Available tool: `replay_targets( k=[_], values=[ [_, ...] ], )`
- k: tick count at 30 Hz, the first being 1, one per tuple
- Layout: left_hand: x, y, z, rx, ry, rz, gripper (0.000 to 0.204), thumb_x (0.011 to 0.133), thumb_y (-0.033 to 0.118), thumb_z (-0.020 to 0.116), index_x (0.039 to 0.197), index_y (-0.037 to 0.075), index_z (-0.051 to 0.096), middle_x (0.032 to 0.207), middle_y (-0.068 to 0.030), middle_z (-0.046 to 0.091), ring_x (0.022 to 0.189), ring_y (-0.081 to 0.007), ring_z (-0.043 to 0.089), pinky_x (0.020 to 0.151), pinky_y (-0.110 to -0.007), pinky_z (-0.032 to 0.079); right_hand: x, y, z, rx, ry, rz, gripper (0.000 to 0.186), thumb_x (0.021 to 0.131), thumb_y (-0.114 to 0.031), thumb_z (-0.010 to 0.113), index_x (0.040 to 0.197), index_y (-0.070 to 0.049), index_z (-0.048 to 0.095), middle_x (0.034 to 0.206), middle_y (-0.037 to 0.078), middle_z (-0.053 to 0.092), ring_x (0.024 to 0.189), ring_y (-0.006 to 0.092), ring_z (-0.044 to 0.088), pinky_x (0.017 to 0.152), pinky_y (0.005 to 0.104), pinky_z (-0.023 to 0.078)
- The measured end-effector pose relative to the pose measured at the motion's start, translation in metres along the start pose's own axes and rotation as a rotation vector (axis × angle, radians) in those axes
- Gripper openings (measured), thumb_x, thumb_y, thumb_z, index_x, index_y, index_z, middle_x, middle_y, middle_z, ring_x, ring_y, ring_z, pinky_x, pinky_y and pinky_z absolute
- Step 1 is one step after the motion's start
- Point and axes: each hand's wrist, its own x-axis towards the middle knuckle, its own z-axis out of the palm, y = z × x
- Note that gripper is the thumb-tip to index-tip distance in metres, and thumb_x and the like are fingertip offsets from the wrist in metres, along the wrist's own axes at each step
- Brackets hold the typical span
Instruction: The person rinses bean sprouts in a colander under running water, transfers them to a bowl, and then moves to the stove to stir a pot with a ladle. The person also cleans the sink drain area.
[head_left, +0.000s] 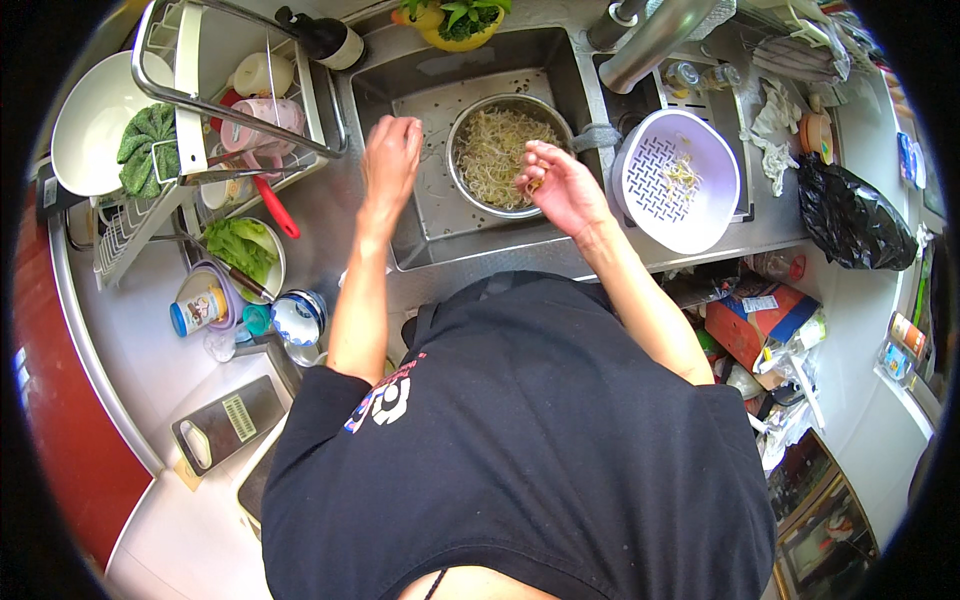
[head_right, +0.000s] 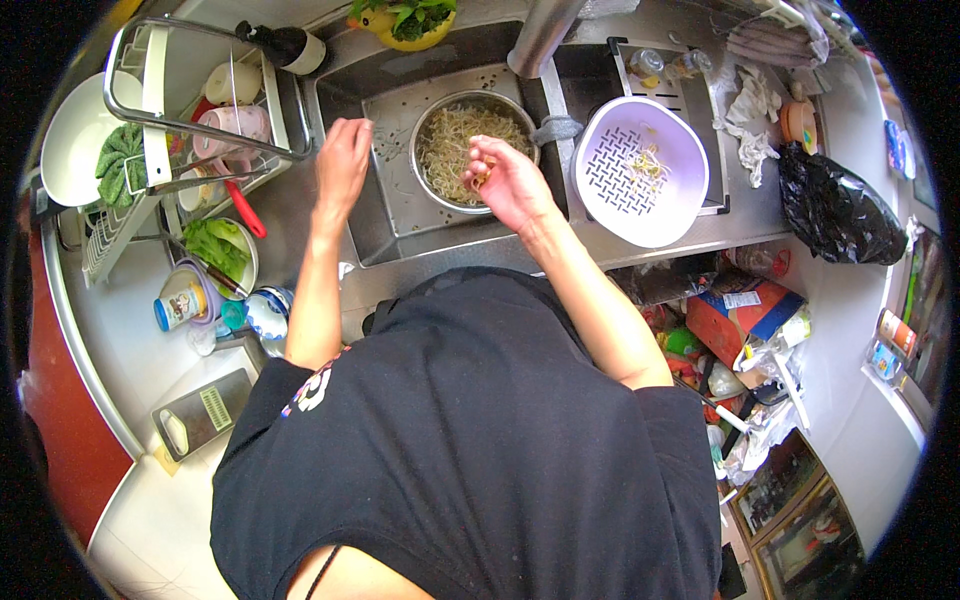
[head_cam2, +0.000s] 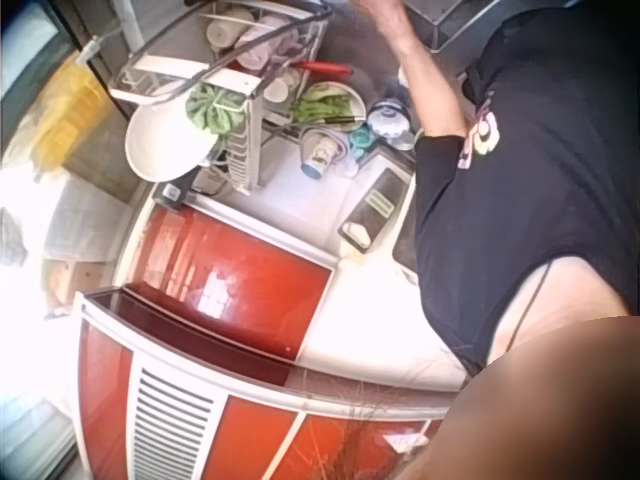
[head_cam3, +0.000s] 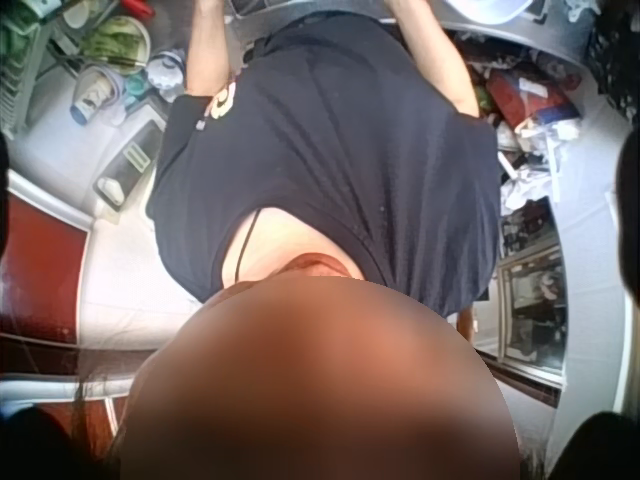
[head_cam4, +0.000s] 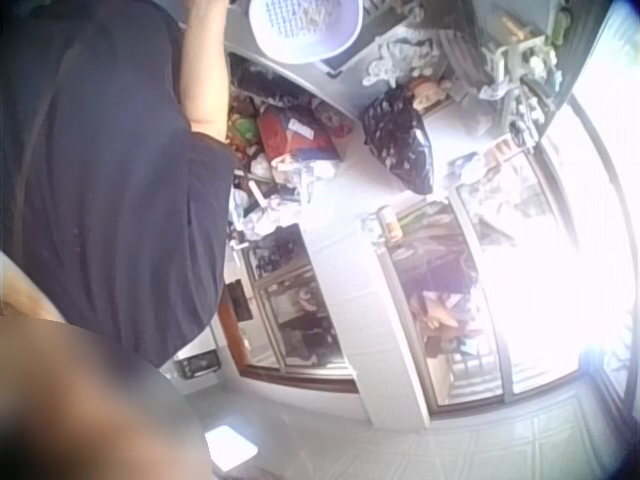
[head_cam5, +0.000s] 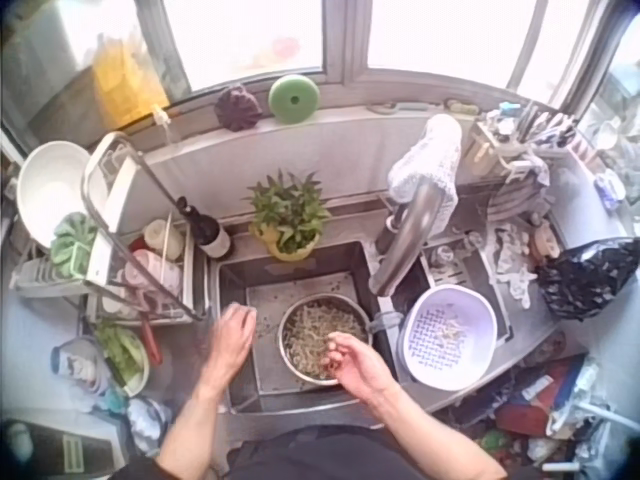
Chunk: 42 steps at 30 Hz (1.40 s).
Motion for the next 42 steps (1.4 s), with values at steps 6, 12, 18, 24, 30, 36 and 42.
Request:
replay_targets(
  k=[6,12,18,24,30,36,42],
  values=[
    [-0.013,-0.012,0.0,0.595,-0.308,0.253,0.021,0.087,0.026,0.07,0.095,0.006,0.069,0.1,-0.0116,0.062,0.101,-0.032,0.057,0.084,-0.05,0.047,0.005,-0.013,-0.003,0.208,-0.091,-0.007,0.012,0.096,-0.009,0.061,0.103,0.001,0.063,0.085,0.005,0.062,0.074,0.0144,0.057,0.082,0.0336,0.049],
    [-0.036,0.078,0.03,-0.748,-0.571,-0.312,0.029,0.087,0.025,0.075,0.101,0.001,0.065,0.091,-0.0092,0.068,0.083,-0.0195,0.066,0.079,-0.033,0.053,0.012,-0.009,0.002,0.229,-0.04,-0.033,0.011,0.096,-0.009,0.061,0.101,0.0,0.063,0.086,0.005,0.061,0.075,0.0151,0.056,0.086,0.0351,0.049],
    [-0.052,0.097,0.042,-1.257,-0.531,-0.702,0.029,0.09,0.02,0.075,0.107,0.001,0.063,0.094,-0.0059,0.068,0.084,-0.0115,0.063,0.078,-0.027,0.052,0.011,-0.001,0.002,0.053,-0.031,-0.168,0.014,0.097,-0.012,0.059,0.105,-0.002,0.063,0.088,0.004,0.06,0.078,0.014,0.055,0.091,0.0354,0.048],
    [-0.057,0.104,0.039,-1.365,-0.534,-0.891,0.027,0.09,0.02,0.075,0.108,0.004,0.065,0.096,-0.0022,0.066,0.081,-0.0099,0.061,0.077,-0.025,0.051,0.008,0.01,0.003,-0.223,-0.026,-0.315,0.014,0.096,-0.01,0.058,0.106,-0.001,0.061,0.087,0.004,0.058,0.072,0.0125,0.053,0.09,0.0356,0.051],
    [-0.061,0.114,0.039,-1.335,-0.483,-0.876,0.025,0.091,0.019,0.074,0.109,0.004,0.065,0.096,-0.0005,0.066,0.082,-0.0091,0.061,0.076,-0.026,0.051,0.007,0.014,0.006,-0.317,-0.001,-0.388,0.013,0.096,-0.008,0.057,0.106,-0.001,0.06,0.085,0.004,0.058,0.072,0.0112,0.053,0.091,0.0352,0.052],
    [-0.067,0.112,0.05,-1.328,-0.356,-0.851,0.021,0.092,0.015,0.073,0.107,0.002,0.065,0.093,-0.0022,0.068,0.082,-0.0086,0.061,0.076,-0.025,0.05,0.006,0.025,0.011,-0.447,0.028,-0.455,0.012,0.096,-0.006,0.055,0.106,-0.001,0.059,0.085,0.005,0.059,0.075,0.0121,0.056,0.093,0.0352,0.051],
    [-0.068,0.112,0.044,-0.933,-0.267,-0.559,0.015,0.094,0.014,0.07,0.097,0.0,0.068,0.088,-0.0008,0.068,0.075,-0.0082,0.06,0.069,-0.025,0.05,0.009,0.019,0.007,-0.345,0.088,-0.417,0.012,0.097,-0.006,0.053,0.107,-0.002,0.059,0.098,0.008,0.062,0.088,0.017,0.06,0.093,0.0366,0.05]
  ],
)
